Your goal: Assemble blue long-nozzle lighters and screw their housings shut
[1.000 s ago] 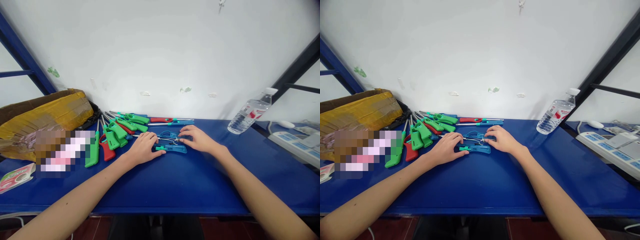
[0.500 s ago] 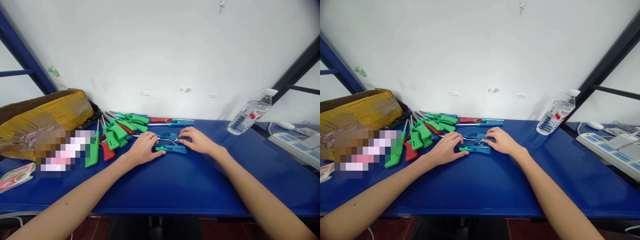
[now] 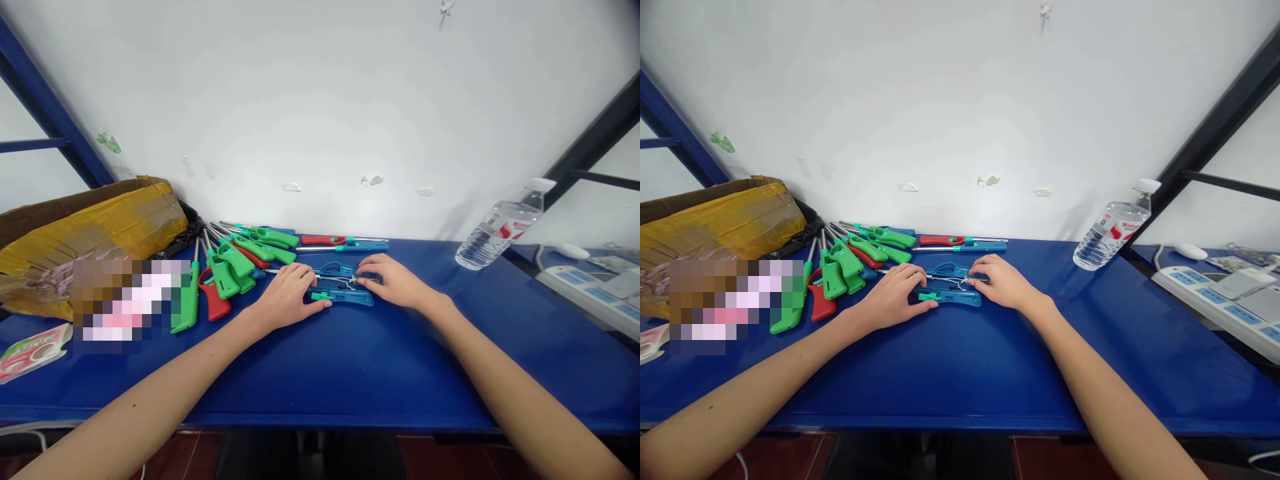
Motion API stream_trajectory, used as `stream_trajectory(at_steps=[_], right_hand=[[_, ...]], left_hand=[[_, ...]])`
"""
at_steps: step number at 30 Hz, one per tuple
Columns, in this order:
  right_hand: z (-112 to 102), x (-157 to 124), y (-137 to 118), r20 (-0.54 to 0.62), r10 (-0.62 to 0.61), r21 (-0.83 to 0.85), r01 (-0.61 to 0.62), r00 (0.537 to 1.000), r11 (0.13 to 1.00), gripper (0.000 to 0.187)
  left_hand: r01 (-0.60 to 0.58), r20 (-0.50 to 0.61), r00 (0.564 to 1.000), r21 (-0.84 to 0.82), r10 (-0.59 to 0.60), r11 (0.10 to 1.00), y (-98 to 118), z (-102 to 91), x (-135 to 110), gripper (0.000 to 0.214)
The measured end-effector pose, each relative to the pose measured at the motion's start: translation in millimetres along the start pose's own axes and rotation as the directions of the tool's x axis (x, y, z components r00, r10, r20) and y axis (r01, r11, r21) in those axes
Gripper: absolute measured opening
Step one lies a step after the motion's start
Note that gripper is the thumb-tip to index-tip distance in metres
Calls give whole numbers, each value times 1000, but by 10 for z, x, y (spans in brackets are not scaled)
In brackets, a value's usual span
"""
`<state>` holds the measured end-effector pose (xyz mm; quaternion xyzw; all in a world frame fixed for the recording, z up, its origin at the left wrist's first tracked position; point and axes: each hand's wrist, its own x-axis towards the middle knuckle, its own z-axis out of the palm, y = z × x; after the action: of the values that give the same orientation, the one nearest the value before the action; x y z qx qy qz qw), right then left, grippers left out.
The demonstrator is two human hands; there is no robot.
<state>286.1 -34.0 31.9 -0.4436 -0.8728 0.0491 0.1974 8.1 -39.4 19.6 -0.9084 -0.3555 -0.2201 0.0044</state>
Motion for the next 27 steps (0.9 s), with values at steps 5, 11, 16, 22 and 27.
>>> stream_trajectory(at_steps=[5, 11, 16, 22, 27], right_hand=[[3, 1, 5, -4, 3, 0, -3, 1000, 1000, 30], [13, 1, 15, -6, 4, 4, -4, 1000, 1000, 30], [8, 4, -1, -8, 4, 9, -4, 1000, 1000, 30], [8, -2, 9, -7, -7, 11, 7, 1000, 1000, 29], [30, -5, 47, -17, -22, 15, 22, 1000, 1000, 26]], left_hand=[[-1, -5, 1000, -2, 1, 1000, -1, 4, -2, 39], [5, -2, 1000, -4, -5, 1000, -5, -3, 5, 40], [6, -2, 1000, -3, -6, 1000, -3, -2, 3, 40], [12, 3, 1000, 1, -12, 1000, 2, -9, 2, 40], [19, 7, 1000, 5, -19, 1000, 5, -11, 10, 40]])
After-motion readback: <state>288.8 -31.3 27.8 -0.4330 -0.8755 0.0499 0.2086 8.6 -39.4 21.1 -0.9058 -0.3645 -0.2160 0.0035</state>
